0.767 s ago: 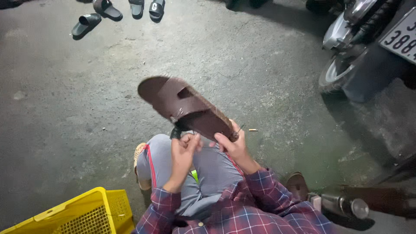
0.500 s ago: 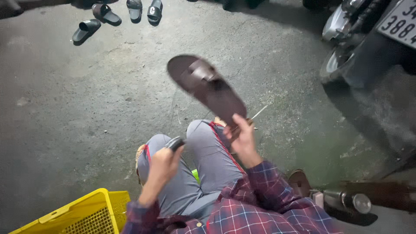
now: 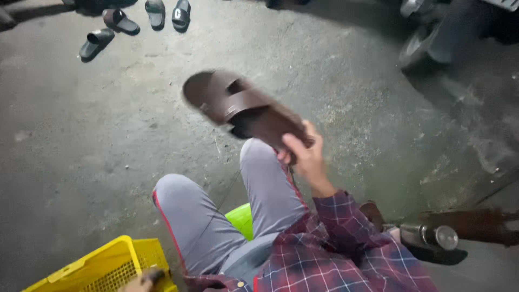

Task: The person stitches the sole of a brown sandal by hand using a needle and thread, repeatedly pulling the thread through the material while holding the sandal on their lap.

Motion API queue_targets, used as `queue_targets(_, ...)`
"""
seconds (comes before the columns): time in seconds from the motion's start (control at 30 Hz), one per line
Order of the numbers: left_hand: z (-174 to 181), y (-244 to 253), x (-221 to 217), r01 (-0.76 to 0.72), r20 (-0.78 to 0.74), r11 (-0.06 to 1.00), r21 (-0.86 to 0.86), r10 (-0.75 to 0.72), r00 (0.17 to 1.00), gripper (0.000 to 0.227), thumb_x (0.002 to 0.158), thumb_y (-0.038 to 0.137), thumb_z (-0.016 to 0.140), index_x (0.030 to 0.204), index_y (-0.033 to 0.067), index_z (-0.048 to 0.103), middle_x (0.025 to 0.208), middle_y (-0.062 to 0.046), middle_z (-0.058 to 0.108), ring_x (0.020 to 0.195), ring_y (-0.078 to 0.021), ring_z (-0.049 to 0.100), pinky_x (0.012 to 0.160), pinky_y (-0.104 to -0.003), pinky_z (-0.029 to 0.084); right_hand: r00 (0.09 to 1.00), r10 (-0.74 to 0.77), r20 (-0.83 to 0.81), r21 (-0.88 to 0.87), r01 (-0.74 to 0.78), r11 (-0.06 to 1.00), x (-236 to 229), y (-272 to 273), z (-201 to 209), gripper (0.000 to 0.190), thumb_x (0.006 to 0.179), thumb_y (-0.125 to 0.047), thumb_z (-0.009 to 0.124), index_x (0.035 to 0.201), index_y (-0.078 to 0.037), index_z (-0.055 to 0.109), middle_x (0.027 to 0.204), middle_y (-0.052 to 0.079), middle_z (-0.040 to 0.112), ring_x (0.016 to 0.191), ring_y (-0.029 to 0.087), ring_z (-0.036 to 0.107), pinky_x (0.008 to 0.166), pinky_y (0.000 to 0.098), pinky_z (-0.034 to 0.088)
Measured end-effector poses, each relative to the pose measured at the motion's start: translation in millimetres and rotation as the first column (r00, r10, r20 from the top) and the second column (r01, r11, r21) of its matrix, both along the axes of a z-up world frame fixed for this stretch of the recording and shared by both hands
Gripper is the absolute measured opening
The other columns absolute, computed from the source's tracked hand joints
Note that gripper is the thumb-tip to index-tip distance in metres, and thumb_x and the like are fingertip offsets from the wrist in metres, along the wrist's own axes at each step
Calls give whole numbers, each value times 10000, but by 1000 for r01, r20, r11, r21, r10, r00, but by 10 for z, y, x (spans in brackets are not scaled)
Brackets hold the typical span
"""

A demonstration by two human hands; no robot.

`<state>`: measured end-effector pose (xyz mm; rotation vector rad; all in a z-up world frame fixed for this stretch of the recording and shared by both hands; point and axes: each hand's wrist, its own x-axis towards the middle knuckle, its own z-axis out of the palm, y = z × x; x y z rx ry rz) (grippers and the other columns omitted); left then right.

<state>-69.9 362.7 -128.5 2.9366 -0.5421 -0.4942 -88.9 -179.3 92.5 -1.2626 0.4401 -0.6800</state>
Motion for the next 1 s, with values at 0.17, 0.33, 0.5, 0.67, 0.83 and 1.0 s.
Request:
queue_targets(0.17, 1775, -1823, 66, 249, 88, 645, -723, -272, 958, 462, 825, 133, 638, 1270, 56, 540, 1374, -121, 538, 1282, -249, 511, 1082, -344, 353, 945, 304, -124, -98, -316, 944, 70, 369, -104, 320, 843, -153, 627, 1098, 1, 510, 508, 130, 576, 357, 136, 497, 352, 224, 367)
queue_targets(0.33, 1653, -2892, 232, 70, 65, 460, -885, -27, 998, 409, 895, 255, 605, 1215, 10, 533, 1165, -151, 607, 1127, -278, 555, 994, -357, 373, 927, 357, -115, -91, -368, 925, 86, 523, -92, 430, 859, -126, 622, 1247, 1, 487, 546, 102, 562, 416, 147, 571, 379, 205, 430)
queue_targets(0.5, 1109, -3134, 100, -97, -102, 231, -968, -9, 995, 138, 944, 158, 526, 1011, 42, 558, 935, -115, 628, 892, -234, 602, 814, -356, 428, 922, 341, -185, -144, -368, 918, 68, 468, -264, 434, 862, -120, 625, 1259, -27, 477, 510, 109, 563, 392, 144, 558, 374, 219, 426)
queue_targets(0.67, 848, -3001, 91, 317, 351, 441, -840, -3, 936, 193, 889, 163, 634, 738, 46, 664, 568, -119, 645, 496, -323, 634, 443, -378, 486, 903, 304, -302, -349, -402, 846, 67, 351, -264, 512, 833, -146, 666, 1314, -142, 492, 604, 121, 622, 503, 192, 615, 444, 278, 471)
queue_targets(0.83, 761, -2921, -200, 404, 244, 423, -811, -383, 891, 205, 909, 194, 583, 755, 78, 512, 602, -142, 533, 542, -401, 538, 498, -459, 347, 660, 333, -674, -489, -736, 469, 51, 406, -267, 370, 827, -297, 623, 1192, -243, 606, 620, -28, 620, 526, 94, 542, 585, 253, 421)
queue_targets(1.0, 996, -2823, -236, -173, -339, 327, -929, -567, 751, 265, 942, 186, 562, 696, 96, 525, 577, 21, 480, 530, -105, 429, 519, -277, 344, 511, 464, -723, -423, -859, 287, 186, 342, -168, 318, 833, -290, 576, 1124, -184, 649, 727, 27, 660, 639, 145, 607, 641, 283, 437)
